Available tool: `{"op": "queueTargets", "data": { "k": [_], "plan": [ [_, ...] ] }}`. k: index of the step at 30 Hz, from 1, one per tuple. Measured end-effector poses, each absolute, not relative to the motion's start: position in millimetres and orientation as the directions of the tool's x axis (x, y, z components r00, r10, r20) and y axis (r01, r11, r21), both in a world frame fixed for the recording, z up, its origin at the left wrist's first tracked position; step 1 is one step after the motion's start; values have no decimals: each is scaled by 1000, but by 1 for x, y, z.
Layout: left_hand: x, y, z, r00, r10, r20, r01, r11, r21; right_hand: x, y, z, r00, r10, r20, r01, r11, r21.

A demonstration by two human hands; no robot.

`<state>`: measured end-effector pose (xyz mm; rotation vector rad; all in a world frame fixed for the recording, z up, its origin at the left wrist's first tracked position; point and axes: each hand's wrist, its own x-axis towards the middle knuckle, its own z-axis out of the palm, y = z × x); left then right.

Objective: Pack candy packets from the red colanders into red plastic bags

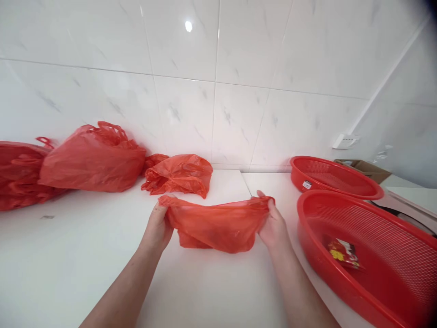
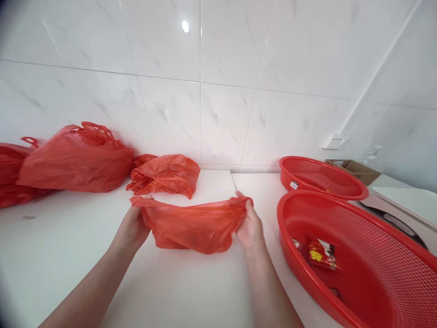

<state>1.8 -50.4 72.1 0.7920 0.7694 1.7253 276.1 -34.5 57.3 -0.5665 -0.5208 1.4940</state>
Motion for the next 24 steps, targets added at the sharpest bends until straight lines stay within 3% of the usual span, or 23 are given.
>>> {"op": "queueTargets", "data": {
  "k": [4, 7, 10, 14, 16, 20, 24],
  "plan": [
    [-1, -53, 78, -303, 911, 281, -402, -389, 829, 287, -30, 56, 86, 996, -28, -751, 46, -658],
    [-3, -56, 80, -394, 860, 324, -258, -443, 859, 287, -33, 58, 64, 998, 25, -794, 66, -604],
    [0, -57, 80, -422, 872, 246, -228, -365, 903, 282, -38, 62, 0, 998, 66, -870, 33, -492],
    [8, -58, 77, -214, 970, 115, -379, -191, 906, 279, -43, 67, -117, 985, 124, -917, -60, -394],
    [11, -59, 76, -146, 985, 96, -440, -152, 885, 279, -45, 70, -124, 984, 129, -897, -56, -439],
    [15, -61, 79, -158, 982, 102, -472, -166, 866, 275, -51, 76, -154, 981, 117, -766, -44, -641],
    [23, -65, 83, -167, 977, 132, -431, -192, 882, 259, -61, 81, -214, 974, 76, -515, -47, -856]
  ]
}}
